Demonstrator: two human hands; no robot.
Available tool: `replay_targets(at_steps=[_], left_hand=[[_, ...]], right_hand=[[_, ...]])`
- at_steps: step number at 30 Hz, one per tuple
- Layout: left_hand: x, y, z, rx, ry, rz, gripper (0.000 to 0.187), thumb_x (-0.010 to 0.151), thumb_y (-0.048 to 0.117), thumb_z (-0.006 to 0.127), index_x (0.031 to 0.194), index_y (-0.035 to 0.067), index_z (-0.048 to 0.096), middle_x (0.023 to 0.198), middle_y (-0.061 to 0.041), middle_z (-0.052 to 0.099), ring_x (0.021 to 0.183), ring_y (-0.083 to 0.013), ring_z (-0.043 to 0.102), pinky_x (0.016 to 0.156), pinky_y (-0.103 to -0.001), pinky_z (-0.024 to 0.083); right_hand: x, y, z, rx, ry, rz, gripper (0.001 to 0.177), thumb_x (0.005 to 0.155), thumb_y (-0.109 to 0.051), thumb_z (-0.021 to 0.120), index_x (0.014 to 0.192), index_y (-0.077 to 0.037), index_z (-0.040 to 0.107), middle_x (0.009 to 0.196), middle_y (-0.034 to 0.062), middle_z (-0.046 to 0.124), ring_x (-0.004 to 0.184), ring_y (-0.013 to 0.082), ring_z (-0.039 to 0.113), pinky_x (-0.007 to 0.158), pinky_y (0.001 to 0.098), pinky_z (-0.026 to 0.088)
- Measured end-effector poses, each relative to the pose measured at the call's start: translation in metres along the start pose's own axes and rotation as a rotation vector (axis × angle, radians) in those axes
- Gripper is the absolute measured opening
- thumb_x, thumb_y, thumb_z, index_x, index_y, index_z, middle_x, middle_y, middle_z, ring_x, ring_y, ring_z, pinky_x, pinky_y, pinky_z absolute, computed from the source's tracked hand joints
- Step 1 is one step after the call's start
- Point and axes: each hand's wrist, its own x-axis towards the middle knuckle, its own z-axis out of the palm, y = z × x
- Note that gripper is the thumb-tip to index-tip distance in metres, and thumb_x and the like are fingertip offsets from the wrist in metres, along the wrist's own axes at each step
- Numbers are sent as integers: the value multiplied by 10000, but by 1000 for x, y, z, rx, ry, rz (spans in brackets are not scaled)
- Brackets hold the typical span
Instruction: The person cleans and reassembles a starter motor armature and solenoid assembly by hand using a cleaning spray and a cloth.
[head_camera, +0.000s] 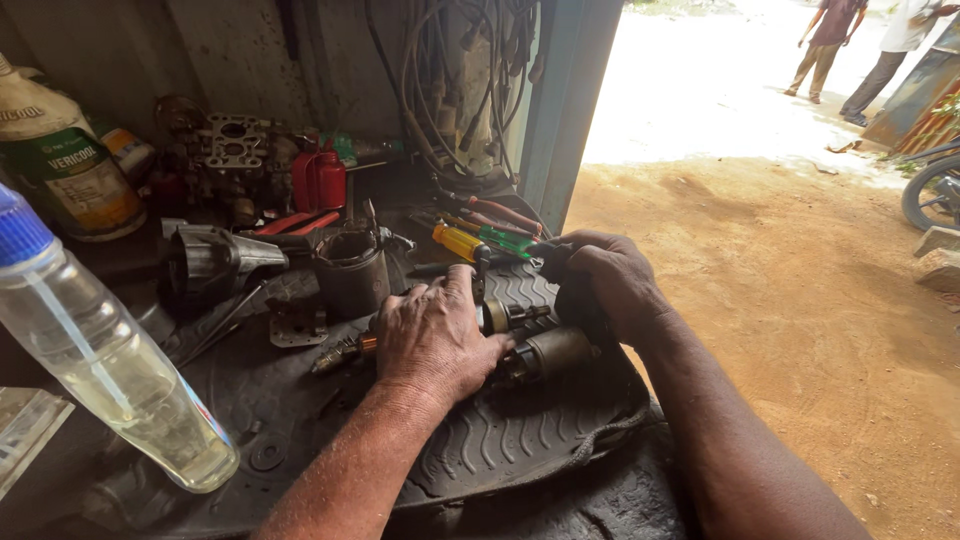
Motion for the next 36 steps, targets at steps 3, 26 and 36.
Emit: replay_targets(at_steps=[3, 26, 36], left_hand=[[1, -1, -3, 3, -11, 14, 828, 686, 421, 874, 1346, 125, 469, 1291, -112, 637, 1244, -303, 579, 1060, -494, 391], [16, -3, -7, 20, 47, -29, 523, 753, 375, 813, 1189, 154, 627, 1167, -42, 710, 1137, -243, 665, 1055, -491, 418], [10, 6, -20, 13, -187, -71, 619, 748, 569, 807, 1212, 194, 641, 1224, -46, 683, 1199, -252, 634, 1095, -454, 424]], right_hand=[[2, 3, 1, 5, -26, -12, 332, 852, -63, 535, 1083, 37, 751, 949, 124, 764, 793, 174, 706, 724, 293, 593], [5, 6, 5, -22, 39, -93, 339, 832, -38, 537, 1080, 28, 759, 925, 123, 765, 808, 173, 709, 747, 295, 582], [3, 3, 10, -79, -61, -65, 249, 875, -87, 594, 1046, 17, 741, 882, 102, 759, 772, 154, 715, 719, 287, 590]])
